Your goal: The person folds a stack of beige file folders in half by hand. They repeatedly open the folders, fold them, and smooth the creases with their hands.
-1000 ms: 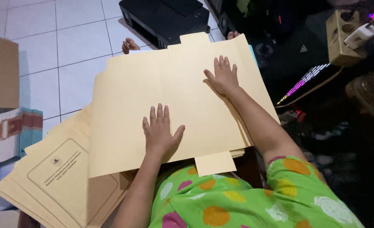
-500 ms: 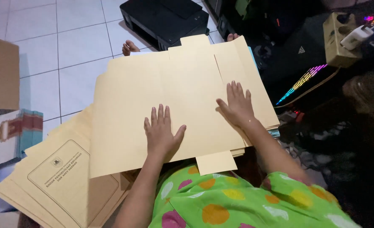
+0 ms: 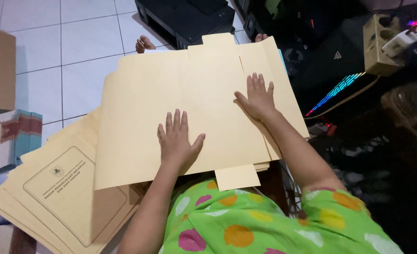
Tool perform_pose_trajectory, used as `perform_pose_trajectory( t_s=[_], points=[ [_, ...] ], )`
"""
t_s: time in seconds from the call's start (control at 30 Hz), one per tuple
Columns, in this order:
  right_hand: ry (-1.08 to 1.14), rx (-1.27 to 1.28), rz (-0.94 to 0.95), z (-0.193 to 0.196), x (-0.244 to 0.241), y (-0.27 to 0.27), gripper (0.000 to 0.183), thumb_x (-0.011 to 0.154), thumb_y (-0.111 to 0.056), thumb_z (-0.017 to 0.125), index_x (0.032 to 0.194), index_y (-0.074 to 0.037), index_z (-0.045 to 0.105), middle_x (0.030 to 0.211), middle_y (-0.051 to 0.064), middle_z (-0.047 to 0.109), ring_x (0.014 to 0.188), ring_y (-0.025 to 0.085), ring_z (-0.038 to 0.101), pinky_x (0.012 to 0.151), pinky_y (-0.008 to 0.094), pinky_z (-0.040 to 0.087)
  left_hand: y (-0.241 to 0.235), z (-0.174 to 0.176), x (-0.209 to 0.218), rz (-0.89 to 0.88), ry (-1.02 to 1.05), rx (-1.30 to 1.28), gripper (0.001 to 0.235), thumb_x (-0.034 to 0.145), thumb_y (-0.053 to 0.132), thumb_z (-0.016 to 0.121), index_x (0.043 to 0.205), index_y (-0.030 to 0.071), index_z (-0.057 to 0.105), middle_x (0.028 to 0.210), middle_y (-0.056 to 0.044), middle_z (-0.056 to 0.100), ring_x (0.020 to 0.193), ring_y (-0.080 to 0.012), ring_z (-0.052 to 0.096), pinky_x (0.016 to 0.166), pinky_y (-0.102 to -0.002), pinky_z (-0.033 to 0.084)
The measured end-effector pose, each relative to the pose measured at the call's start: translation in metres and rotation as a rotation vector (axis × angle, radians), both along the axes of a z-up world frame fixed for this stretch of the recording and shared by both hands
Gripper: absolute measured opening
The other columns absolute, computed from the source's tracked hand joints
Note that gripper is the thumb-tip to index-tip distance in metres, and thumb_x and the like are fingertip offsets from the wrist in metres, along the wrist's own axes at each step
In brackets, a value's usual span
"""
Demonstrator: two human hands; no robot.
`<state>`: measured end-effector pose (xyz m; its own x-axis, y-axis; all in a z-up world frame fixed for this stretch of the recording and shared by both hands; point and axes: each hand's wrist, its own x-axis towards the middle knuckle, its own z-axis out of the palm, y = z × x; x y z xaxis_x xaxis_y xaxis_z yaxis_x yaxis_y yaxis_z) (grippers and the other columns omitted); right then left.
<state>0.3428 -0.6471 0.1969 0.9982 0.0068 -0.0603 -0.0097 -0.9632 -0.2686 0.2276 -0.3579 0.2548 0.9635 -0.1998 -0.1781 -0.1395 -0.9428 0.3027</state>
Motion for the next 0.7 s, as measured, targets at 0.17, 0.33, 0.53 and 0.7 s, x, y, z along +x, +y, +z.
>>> perform_pose_trajectory(
  t_s=[0.17, 0.33, 0.53, 0.7],
  points=[
    [0.002, -0.035, 0.044, -0.015, 0.093, -0.009, 0.094, 0.103, -0.077, 0.011, 0.164, -0.006, 0.021, 0.171, 0.019, 0.015, 0.159, 0.035, 0.007, 0.123, 0.066, 0.001, -0.009, 0.0, 0.016, 0.066, 0.004, -0.027, 0.085, 0.099, 0.062, 0.034, 0.162, 0.007, 0.024, 0.17, -0.017, 0.017, 0.158, -0.035, 0.008, 0.124, -0.059, 0.007],
    [0.068, -0.014, 0.026, -0.017, 0.063, -0.019, 0.084, 0.107, -0.069, 0.02, 0.164, -0.008, 0.022, 0.171, 0.016, 0.015, 0.159, 0.034, 0.009, 0.122, 0.068, 0.005, -0.017, -0.007, 0.035, 0.143, -0.002, -0.054, 0.084, 0.1, 0.061, 0.035, 0.162, 0.005, 0.023, 0.17, -0.018, 0.015, 0.158, -0.0361, 0.007, 0.124, -0.06, 0.007],
    [0.09, 0.053, 0.144, 0.005, -0.077, -0.041, 0.069, 0.109, -0.048, 0.033, 0.163, -0.006, 0.025, 0.17, 0.016, 0.021, 0.158, 0.034, 0.015, 0.123, 0.062, 0.008, -0.017, -0.011, 0.041, 0.176, -0.032, -0.029, 0.085, 0.101, 0.062, 0.034, 0.162, 0.004, 0.023, 0.169, -0.02, 0.017, 0.157, -0.0376, 0.009, 0.122, -0.063, 0.009],
    [0.089, 0.092, 0.29, 0.025, -0.174, -0.041, 0.112, 0.082, -0.069, 0.071, 0.162, -0.006, 0.025, 0.168, 0.021, 0.022, 0.156, 0.041, 0.014, 0.12, 0.065, 0.008, -0.018, -0.013, 0.04, 0.169, -0.048, -0.02, 0.086, 0.101, 0.063, 0.033, 0.162, 0.003, 0.022, 0.169, -0.02, 0.017, 0.157, -0.0383, 0.009, 0.122, -0.062, 0.009]
  ],
)
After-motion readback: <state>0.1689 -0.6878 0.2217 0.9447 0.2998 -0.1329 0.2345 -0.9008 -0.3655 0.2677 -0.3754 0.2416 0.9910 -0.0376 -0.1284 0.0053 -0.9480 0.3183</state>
